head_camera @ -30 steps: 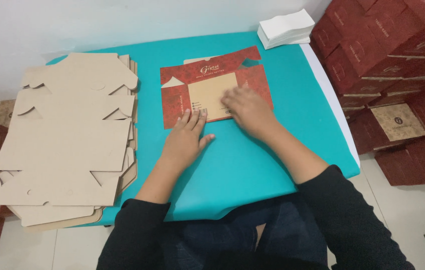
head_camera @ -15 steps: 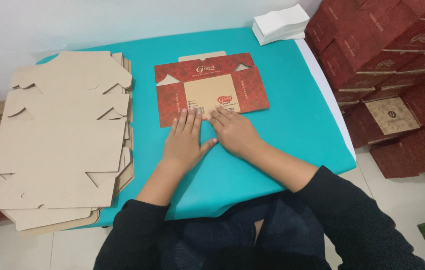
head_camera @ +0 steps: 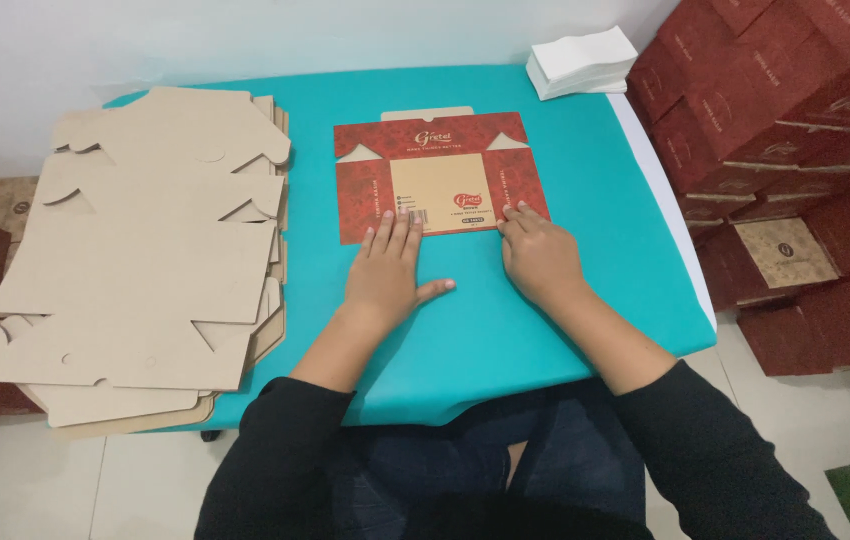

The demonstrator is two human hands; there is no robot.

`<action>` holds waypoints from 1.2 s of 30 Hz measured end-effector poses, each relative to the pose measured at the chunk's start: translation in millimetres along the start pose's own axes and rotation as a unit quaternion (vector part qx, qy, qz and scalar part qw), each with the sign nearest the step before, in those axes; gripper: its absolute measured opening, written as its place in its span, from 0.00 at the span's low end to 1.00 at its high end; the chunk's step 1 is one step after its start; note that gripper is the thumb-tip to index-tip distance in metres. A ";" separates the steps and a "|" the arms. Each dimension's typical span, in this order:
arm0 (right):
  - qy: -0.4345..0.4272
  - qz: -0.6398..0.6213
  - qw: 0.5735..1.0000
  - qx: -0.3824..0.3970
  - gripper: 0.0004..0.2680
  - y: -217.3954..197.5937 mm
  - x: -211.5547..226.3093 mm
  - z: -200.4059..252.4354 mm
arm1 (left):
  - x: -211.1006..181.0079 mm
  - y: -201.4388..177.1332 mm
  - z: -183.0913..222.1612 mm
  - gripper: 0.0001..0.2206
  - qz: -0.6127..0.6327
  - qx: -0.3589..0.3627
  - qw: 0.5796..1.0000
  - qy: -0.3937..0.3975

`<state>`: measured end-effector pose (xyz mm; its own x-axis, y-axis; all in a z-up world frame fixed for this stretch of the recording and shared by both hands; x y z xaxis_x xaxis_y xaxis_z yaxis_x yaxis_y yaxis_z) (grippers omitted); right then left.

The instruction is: Assembling a cardboard box from a flat cutout by folding sides and tucking in flaps, then placing a paper liner inside.

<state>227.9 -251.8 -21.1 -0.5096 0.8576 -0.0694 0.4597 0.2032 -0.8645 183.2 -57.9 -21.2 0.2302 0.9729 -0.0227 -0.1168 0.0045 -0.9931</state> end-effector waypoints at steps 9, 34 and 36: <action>0.113 -0.131 0.985 0.009 0.09 -21.9 -27.2 -17.1 | 52.3 -50.5 5.6 0.39 0.082 -0.238 0.966 -0.065; 0.095 -0.547 0.830 -0.061 0.28 -56.4 -59.6 -24.0 | 50.0 -90.9 27.0 0.55 0.537 -0.312 0.776 0.110; 0.111 -0.614 0.776 -0.092 0.23 -67.4 -56.2 -25.1 | 46.4 -95.4 32.0 0.56 0.408 -0.329 0.849 0.062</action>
<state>243.8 -301.9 53.5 -0.5168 0.0199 0.8559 -0.1666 0.9783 -0.1233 174.1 -5.8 76.2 0.4375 0.5576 -0.7054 0.2695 -0.8298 -0.4888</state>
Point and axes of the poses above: each hand's wrist, its own z-axis away from the middle knuckle, its own y-axis out of the palm, x = y × z, the point moved 6 cm from there along -z, towards the middle knuckle, and after that the axes turned 3 degrees about -z, right-handed, at the moved point
